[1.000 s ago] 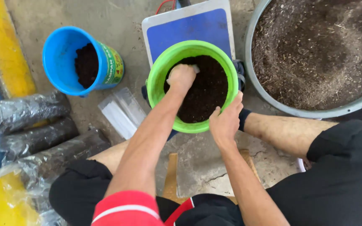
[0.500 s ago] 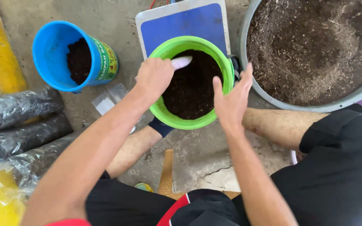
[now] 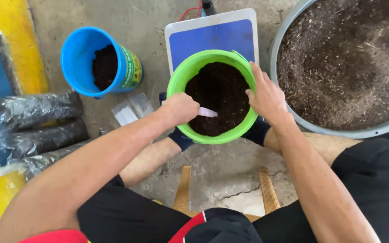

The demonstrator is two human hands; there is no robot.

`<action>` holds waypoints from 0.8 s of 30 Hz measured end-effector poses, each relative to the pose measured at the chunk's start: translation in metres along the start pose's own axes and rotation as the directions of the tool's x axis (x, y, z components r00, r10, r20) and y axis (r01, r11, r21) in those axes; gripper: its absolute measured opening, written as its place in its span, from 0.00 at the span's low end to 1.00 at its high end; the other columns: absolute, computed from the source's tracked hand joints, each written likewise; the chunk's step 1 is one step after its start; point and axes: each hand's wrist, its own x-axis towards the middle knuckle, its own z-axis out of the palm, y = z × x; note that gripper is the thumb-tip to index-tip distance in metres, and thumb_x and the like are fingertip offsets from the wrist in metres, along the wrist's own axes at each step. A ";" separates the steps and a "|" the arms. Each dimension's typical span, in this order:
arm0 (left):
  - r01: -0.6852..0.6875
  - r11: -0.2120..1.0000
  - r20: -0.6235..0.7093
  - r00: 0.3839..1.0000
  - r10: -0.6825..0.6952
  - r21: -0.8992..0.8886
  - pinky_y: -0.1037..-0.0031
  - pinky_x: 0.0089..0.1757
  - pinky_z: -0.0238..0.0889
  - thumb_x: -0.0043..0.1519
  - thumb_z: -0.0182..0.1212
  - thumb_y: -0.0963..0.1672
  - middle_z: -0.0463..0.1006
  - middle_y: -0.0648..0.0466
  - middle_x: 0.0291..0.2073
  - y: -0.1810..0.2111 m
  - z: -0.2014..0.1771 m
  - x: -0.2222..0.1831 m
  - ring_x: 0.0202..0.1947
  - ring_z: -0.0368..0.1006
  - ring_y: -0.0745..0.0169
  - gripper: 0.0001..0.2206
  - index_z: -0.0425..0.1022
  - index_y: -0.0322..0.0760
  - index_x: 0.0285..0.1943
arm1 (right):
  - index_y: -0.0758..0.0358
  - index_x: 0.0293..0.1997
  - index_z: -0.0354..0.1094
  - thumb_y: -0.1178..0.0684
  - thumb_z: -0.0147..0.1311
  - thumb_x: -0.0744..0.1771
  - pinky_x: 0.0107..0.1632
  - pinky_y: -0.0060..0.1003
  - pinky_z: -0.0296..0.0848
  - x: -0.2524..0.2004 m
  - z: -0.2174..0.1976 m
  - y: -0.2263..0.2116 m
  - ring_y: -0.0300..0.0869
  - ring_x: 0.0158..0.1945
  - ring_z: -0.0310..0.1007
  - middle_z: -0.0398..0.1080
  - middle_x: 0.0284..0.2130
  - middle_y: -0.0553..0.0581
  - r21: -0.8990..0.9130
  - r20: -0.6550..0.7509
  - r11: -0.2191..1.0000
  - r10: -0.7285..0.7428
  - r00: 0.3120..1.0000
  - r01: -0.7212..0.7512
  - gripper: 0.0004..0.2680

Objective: Transferring soil into plastic bags using a measuring cup and a scale.

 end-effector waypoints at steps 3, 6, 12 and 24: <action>0.175 0.976 -0.067 0.981 -0.184 -0.130 0.58 0.33 0.75 0.56 0.59 0.42 0.82 0.43 0.27 -0.004 -0.049 -0.015 0.29 0.81 0.45 0.07 0.85 0.38 0.33 | 0.60 0.77 0.43 0.51 0.62 0.66 0.53 0.59 0.71 -0.014 0.002 -0.019 0.68 0.55 0.70 0.65 0.60 0.70 -0.060 -0.192 0.998 -0.041 0.981 0.030 0.32; 0.414 0.907 -0.191 0.886 -0.422 -0.083 0.60 0.32 0.75 0.61 0.56 0.40 0.83 0.45 0.28 -0.023 -0.056 0.016 0.30 0.82 0.47 0.14 0.77 0.54 0.51 | 0.71 0.74 0.42 0.46 0.66 0.67 0.58 0.56 0.70 -0.048 0.065 -0.019 0.67 0.59 0.68 0.59 0.63 0.75 0.326 -0.469 0.937 0.272 0.840 -0.122 0.33; 0.556 0.831 -0.265 0.798 -0.541 -0.023 0.47 0.21 0.76 0.50 0.60 0.44 0.84 0.45 0.29 -0.010 0.048 0.152 0.23 0.82 0.48 0.11 0.83 0.45 0.39 | 0.70 0.74 0.41 0.60 0.56 0.63 0.52 0.59 0.71 -0.038 0.123 0.000 0.70 0.54 0.70 0.62 0.61 0.77 0.234 -0.477 0.928 0.370 0.797 -0.290 0.31; 0.264 0.959 -0.184 0.942 -0.279 -0.106 0.58 0.28 0.75 0.59 0.58 0.40 0.83 0.43 0.23 -0.014 -0.070 -0.024 0.25 0.82 0.45 0.07 0.83 0.37 0.38 | 0.64 0.73 0.47 0.41 0.64 0.67 0.51 0.59 0.71 -0.002 0.009 -0.021 0.68 0.54 0.70 0.67 0.55 0.72 -0.081 -0.159 0.994 -0.081 0.984 0.069 0.31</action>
